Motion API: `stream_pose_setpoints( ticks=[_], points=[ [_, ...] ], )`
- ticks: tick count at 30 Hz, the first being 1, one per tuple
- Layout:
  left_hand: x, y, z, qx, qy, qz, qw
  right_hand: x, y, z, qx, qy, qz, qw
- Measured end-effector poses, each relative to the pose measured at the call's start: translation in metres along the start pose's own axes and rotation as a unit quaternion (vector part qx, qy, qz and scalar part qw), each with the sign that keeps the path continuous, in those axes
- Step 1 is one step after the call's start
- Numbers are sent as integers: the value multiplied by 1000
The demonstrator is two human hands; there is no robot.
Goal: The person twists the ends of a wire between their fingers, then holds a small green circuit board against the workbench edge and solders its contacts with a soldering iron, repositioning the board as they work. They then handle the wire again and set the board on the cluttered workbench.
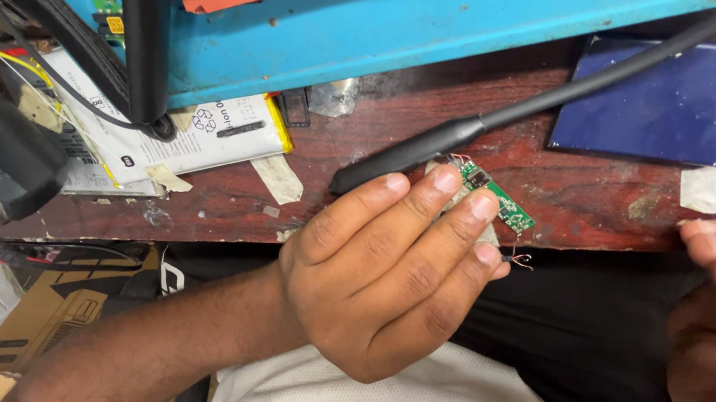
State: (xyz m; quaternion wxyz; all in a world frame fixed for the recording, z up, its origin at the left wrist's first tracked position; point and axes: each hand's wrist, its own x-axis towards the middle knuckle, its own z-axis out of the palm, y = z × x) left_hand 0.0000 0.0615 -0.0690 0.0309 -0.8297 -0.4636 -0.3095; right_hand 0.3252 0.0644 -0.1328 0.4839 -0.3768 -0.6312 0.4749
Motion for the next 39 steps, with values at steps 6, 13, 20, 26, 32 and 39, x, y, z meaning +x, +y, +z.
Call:
stream_pose_setpoints(
  ticks=[6, 13, 20, 26, 32, 39],
  points=[
    [-2, -1, 2, 12, 1, 9, 1000, -8, 2, -9, -10, 2, 21, 1000],
    [-3, -1, 3, 9, 8, 13, 1000, -18, 7, -18, 5, 4, 42, 999],
    [-5, 1, 8, 19, 23, 20, 999, -3, 6, -1, -10, 8, -14, 1000],
    [-8, 1, 9, 23, 22, 22, 999, 7, 4, 5, -8, -13, -40, 999],
    [-8, -1, 10, 33, 22, 31, 999, 6, -3, 7, 9, -23, -17, 1000],
    [-4, -2, 9, 36, 25, 35, 998, 7, -9, 8, 15, -23, 8, 1000]
  ],
)
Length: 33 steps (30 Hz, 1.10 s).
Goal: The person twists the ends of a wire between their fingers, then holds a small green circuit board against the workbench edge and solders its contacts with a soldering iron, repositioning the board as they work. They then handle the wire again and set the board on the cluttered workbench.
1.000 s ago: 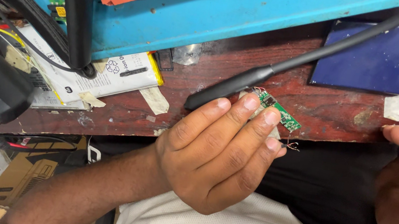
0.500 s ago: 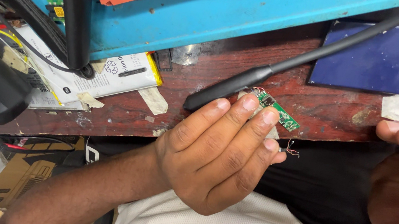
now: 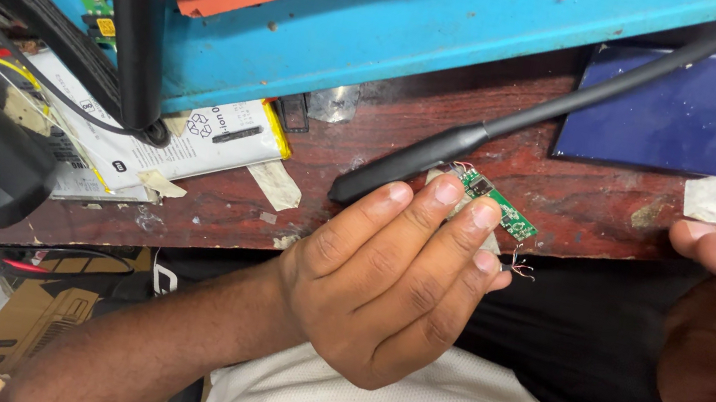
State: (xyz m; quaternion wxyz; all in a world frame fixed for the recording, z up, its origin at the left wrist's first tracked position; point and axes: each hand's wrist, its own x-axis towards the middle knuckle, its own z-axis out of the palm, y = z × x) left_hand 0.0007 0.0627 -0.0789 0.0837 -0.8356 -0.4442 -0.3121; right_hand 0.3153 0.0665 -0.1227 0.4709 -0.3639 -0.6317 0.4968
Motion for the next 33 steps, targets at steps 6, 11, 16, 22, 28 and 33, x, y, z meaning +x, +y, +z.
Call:
stream_pose_setpoints(
  ticks=[6, 11, 16, 22, 28, 33],
  points=[
    [-1, 0, 1, 7, 1, 6, 1000, -6, 1, 1, 9, 21, 7, 1000],
    [-2, 0, 3, 15, 6, 9, 1000, -16, -1, -8, 23, 22, 25, 999],
    [-2, -1, 2, 11, 5, 12, 1000, -23, -2, -15, 37, 21, 53, 998],
    [-1, -1, 2, 8, 5, 13, 1000, -20, -18, -40, -21, -20, 194, 981],
    [-1, -2, 3, 1, 3, 16, 1000, -2, -34, -59, 67, -23, 381, 922],
    [-1, -2, 3, 5, 9, 18, 1000, 19, -38, -47, 336, 34, 366, 867]
  ],
)
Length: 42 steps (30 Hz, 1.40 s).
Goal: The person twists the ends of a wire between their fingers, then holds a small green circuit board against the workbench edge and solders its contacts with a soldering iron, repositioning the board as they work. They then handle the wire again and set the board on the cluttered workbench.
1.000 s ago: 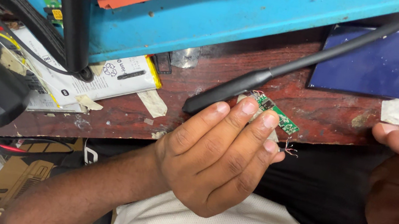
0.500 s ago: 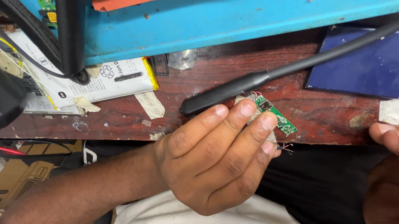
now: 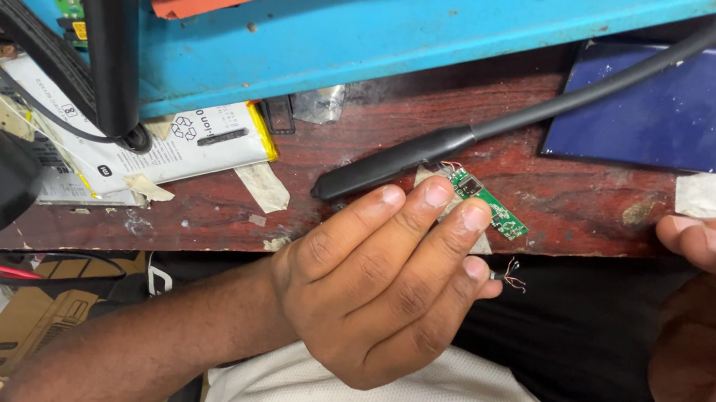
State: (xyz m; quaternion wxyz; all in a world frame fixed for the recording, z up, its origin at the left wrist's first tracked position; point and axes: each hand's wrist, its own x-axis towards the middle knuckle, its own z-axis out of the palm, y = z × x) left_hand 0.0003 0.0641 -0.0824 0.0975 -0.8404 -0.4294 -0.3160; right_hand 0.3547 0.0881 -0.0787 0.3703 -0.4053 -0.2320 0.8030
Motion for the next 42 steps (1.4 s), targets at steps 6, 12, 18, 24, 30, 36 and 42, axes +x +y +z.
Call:
stream_pose_setpoints(
  ticks=[6, 12, 18, 24, 30, 36, 42],
  points=[
    [2, -3, 0, 13, -5, 14, 1000, 7, -3, -4, -473, -86, -149, 864],
    [3, -2, -5, -10, -20, 0, 1000, -6, -18, -23, -419, 17, 72, 905],
    [5, -2, -6, -17, -20, 2, 1000, 7, -6, 8, -363, 43, -20, 931],
    [5, -2, -4, -20, -20, -1, 1000, 28, -28, 25, -481, -19, 63, 874],
    [6, -1, -6, -28, -25, -9, 999, 28, 9, 40, -513, -72, -303, 800],
    [7, -1, -8, -36, -36, -15, 999, 49, 5, 54, -556, -157, -392, 716],
    [5, -1, -6, -19, -29, -5, 999, 25, 11, 50, -553, -105, -331, 758]
  ],
)
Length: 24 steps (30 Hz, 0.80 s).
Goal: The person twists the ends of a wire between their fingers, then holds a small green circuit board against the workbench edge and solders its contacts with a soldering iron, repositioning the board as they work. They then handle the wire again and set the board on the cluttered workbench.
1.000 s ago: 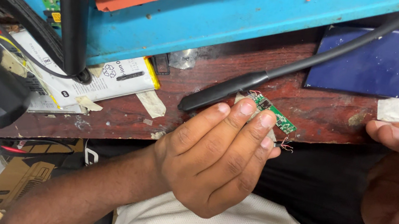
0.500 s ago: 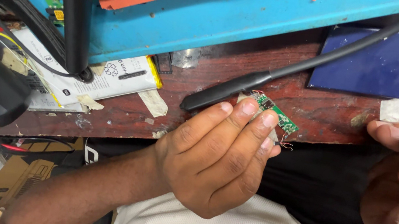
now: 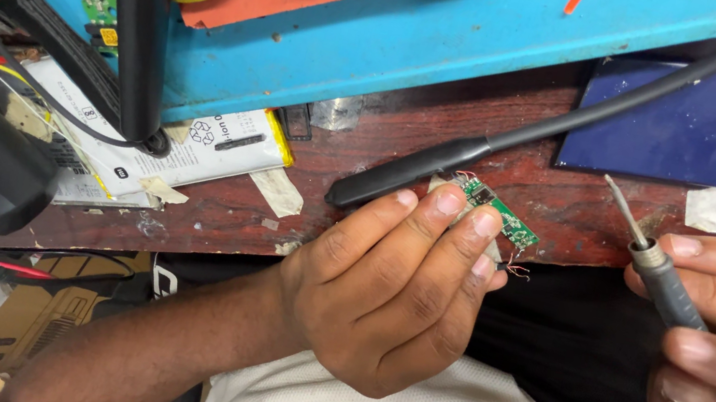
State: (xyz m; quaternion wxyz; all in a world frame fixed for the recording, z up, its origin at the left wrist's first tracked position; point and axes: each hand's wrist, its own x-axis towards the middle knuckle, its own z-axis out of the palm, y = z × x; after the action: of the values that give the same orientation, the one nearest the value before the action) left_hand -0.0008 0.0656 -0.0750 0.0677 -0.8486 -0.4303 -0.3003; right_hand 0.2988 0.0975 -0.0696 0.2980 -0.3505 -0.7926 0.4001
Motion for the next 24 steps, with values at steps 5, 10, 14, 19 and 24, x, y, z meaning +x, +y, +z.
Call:
stream_pose_setpoints(
  ticks=[5, 10, 14, 19, 24],
  points=[
    [0, 1, 1, 11, 3, 1, 1000, -10, 16, 3, 25, 33, -49, 998],
    [1, 1, -1, 7, -5, -2, 1000, 2, 43, 1, 29, 26, -148, 988],
    [2, 1, -3, 7, -17, -7, 1000, -3, 49, -5, 26, -15, -161, 987],
    [1, 2, -4, 5, -22, -6, 1000, -11, 49, -1, 28, 20, -138, 990],
    [0, 3, -2, 0, -21, -11, 1000, -4, 49, -2, 44, -9, -155, 987]
  ],
)
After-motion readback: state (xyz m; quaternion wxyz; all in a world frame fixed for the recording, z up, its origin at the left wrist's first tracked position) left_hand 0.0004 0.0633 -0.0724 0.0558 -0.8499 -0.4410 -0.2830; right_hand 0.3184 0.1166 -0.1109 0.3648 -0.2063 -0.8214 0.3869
